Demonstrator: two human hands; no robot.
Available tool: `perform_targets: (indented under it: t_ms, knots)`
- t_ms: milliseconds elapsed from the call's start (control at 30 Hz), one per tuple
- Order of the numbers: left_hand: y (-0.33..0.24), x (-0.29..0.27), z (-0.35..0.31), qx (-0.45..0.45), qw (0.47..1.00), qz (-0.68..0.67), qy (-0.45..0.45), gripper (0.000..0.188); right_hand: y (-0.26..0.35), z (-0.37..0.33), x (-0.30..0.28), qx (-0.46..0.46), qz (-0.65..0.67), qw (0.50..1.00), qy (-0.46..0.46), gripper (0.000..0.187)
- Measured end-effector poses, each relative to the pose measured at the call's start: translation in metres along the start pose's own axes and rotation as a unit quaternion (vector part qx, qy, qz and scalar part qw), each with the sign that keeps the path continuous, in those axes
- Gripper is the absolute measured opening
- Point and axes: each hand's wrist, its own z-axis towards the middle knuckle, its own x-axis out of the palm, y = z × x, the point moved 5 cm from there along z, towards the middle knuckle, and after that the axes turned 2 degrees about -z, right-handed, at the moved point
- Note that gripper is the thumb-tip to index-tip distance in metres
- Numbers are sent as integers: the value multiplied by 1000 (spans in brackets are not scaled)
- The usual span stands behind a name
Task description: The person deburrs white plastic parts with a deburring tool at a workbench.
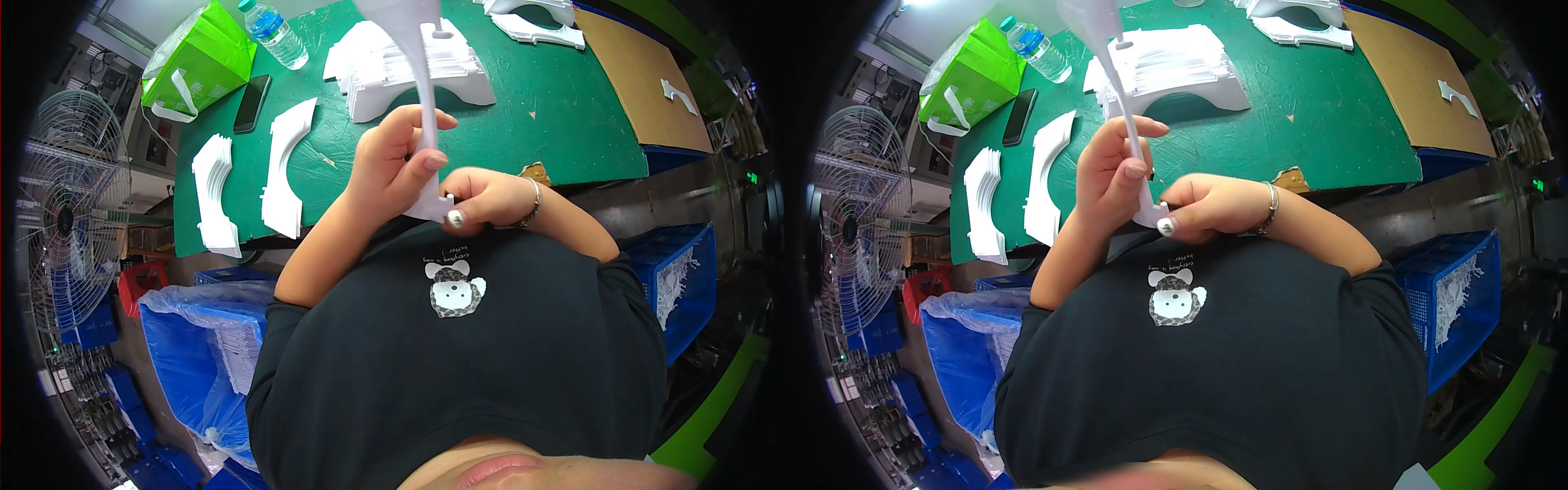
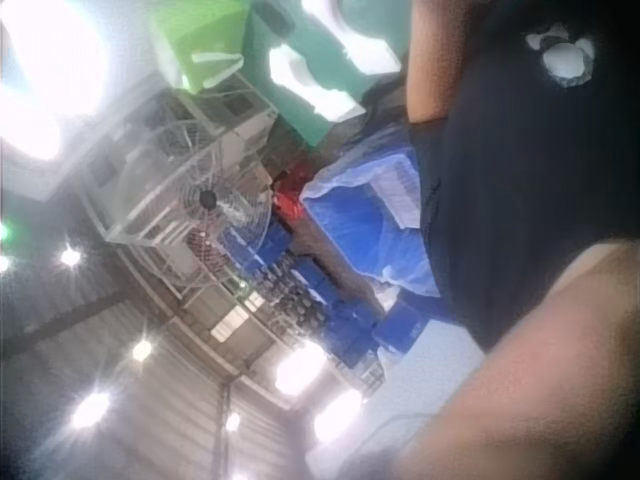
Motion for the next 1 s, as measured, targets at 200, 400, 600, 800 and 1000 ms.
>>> perform_targets:
  t_ms: [200, 400, 600, 800, 1000]
  knots:
    - [5, -22, -10, -12, 979, 80, -186, 28, 34, -15, -15, -186, -308, 878, -314, 10]
    - [4, -18, -7, -38, 980, 145, -127, 47, 59, -23, 1, -330, -661, 570, -360, 10]
    - [14, -22, -14, -103, 950, -211, -203, 59, 76, -34, -8, -328, -502, 662, -449, 13]
    - [4, -11, -21, -41, 955, -258, -144, 80, 74, -28, -17, -308, -339, 770, -444, 18]
    - [12, 4, -25, -54, 931, -350, -81, 80, 68, -15, -12, -327, -263, 816, -398, 20]
